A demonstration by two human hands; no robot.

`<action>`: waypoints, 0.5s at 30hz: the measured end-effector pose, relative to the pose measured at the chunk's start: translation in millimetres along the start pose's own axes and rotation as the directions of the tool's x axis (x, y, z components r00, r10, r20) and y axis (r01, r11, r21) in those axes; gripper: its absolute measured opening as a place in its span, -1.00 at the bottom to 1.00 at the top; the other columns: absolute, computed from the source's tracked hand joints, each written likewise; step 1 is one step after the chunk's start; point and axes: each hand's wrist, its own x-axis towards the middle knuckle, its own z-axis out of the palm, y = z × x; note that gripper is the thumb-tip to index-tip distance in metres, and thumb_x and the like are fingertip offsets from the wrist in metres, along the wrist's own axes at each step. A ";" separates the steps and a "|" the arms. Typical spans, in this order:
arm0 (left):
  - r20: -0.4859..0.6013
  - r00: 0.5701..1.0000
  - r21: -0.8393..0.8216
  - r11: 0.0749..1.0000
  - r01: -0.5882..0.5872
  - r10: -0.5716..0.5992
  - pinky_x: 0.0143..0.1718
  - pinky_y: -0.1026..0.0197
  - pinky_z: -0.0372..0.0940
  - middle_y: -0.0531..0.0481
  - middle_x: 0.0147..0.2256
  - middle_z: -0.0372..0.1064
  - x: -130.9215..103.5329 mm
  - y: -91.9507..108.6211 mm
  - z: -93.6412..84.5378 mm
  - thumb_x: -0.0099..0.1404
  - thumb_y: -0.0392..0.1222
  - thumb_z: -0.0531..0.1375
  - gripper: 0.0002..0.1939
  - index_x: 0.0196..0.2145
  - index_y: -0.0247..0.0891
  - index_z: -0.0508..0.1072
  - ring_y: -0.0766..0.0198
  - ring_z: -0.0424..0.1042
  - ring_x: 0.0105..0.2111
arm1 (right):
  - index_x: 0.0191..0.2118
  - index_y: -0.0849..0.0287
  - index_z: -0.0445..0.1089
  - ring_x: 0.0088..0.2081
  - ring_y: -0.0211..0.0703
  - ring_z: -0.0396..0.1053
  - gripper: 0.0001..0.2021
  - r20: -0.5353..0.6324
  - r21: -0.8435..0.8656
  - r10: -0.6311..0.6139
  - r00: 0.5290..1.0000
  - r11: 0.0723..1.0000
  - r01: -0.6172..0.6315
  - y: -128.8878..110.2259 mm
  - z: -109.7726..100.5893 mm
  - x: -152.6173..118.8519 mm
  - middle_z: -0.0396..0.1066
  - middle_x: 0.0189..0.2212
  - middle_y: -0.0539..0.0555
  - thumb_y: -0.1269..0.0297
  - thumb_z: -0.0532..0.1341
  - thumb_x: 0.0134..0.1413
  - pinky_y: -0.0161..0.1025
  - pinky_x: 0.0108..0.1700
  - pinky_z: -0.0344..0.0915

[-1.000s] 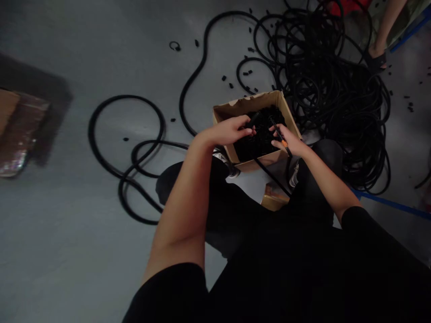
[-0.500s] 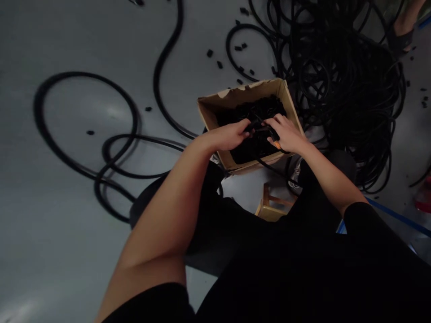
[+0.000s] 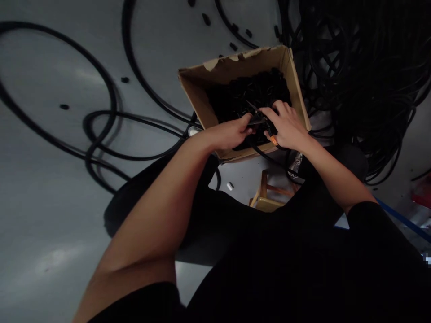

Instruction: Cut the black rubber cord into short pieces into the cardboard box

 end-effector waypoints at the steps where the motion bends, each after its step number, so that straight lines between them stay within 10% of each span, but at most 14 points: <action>1: 0.007 1.000 0.012 1.000 0.007 -0.007 0.15 0.00 0.56 -0.18 0.00 0.65 0.2 0.3 0.7 0.55 -0.02 0.25 -0.48 0.36 -0.23 0.50 -0.05 0.64 -0.07 | 0.64 0.15 0.23 0.46 0.59 0.25 -0.35 0.001 0.001 -0.003 1.000 1.000 0.003 0.5 0.9 -0.5 0.23 0.41 0.42 0.17 0.33 0.62 0.66 0.52 0.25; 15: -0.045 0.994 0.107 0.989 0.099 -0.095 0.18 -0.05 0.55 -0.23 -0.05 0.64 9.1 -1.0 16.2 0.57 -0.09 0.26 -0.52 0.36 -0.22 0.50 -0.16 0.69 -0.01 | 0.58 0.19 0.23 0.52 0.65 0.21 -0.39 0.039 0.026 0.008 0.999 1.000 -0.009 5.0 13.6 -0.6 0.17 0.46 0.42 0.06 0.31 0.66 0.74 0.55 0.15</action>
